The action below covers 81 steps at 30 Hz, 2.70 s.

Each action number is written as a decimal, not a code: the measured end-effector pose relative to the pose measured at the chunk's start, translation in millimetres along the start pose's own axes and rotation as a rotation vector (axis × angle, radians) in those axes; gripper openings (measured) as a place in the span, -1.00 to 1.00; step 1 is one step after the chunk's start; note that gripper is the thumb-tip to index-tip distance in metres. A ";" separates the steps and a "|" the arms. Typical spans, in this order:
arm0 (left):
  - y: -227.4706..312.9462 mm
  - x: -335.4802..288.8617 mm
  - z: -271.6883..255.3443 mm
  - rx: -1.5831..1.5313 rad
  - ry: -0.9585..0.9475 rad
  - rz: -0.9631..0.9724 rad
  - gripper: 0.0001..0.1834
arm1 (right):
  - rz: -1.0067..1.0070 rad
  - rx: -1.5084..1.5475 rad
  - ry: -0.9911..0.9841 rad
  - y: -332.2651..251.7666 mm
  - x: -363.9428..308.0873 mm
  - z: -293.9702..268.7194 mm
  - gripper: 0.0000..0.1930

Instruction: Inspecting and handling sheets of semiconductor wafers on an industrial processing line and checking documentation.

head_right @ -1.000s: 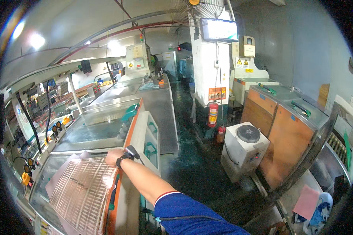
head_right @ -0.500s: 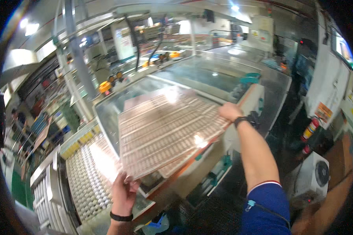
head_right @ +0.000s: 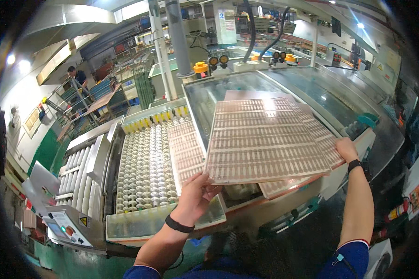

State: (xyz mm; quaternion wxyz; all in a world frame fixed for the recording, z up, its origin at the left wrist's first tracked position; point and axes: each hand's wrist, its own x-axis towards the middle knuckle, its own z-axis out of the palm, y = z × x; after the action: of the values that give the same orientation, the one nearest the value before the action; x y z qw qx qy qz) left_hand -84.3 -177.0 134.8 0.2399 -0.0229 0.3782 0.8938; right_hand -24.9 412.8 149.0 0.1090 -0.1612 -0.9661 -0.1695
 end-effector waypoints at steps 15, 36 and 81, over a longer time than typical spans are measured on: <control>158.9 -28.2 -213.0 0.201 0.339 0.365 -0.81 | -0.049 0.046 0.038 3.6 2.8 -2.9 -0.85; 222.2 -4.1 -432.0 0.576 0.832 0.289 -0.81 | 0.046 -0.023 -0.141 -25.2 -5.5 -30.3 -0.83; -5.7 61.6 62.6 1.717 -0.841 1.252 -0.54 | 0.358 0.551 -0.231 -34.1 8.7 -51.3 -0.51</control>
State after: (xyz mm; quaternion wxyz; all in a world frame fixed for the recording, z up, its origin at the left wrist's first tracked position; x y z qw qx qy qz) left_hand -127.4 -105.2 162.0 -0.2037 0.6423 0.6990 0.2395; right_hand -36.9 366.3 188.5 0.0665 -0.3106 -0.9380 0.1387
